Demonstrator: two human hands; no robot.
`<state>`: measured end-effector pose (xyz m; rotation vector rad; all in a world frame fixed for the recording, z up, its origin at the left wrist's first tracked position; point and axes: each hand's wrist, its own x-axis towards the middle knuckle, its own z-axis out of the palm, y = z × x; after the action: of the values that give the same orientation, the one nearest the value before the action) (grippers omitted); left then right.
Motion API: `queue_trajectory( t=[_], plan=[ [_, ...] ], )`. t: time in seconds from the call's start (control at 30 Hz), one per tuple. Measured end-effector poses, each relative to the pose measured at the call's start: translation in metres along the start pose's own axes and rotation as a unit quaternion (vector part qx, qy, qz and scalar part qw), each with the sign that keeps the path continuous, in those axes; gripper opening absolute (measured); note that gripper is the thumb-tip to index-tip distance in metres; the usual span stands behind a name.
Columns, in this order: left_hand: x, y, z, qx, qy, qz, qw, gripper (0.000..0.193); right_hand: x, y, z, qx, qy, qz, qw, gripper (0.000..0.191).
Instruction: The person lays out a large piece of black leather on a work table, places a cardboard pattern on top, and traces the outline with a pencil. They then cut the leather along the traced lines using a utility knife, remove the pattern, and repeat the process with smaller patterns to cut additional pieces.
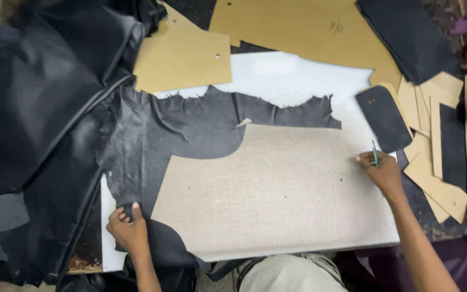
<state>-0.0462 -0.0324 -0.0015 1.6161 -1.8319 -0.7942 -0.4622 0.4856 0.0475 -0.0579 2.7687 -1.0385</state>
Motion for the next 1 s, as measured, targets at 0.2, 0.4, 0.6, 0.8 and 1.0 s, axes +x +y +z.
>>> queue_trajectory(
  t=[0.2,0.4,0.6,0.8,1.0],
  plan=[
    [0.064,0.031,0.041,0.148,0.134,0.075,0.977,0.049,0.066,-0.098,0.065,-0.055,0.162,-0.067,0.983,0.052],
    [0.065,0.037,0.026,0.126,0.009,0.062,0.99,0.023,0.054,-0.094,0.068,-0.058,0.058,-0.021,0.996,0.039],
    [0.026,0.027,0.006,0.159,-0.029,0.073,0.984,0.038,-0.015,-0.019,0.046,-0.051,0.058,-0.05,0.996,0.036],
    [0.004,0.014,-0.025,0.224,-0.1,0.101,0.964,0.018,-0.058,0.037,0.026,0.097,0.076,-0.035,0.992,0.03],
    [0.012,0.036,-0.029,0.12,-0.072,0.173,0.975,0.048,-0.075,0.042,0.028,0.08,0.094,-0.005,0.992,0.026]
  ],
)
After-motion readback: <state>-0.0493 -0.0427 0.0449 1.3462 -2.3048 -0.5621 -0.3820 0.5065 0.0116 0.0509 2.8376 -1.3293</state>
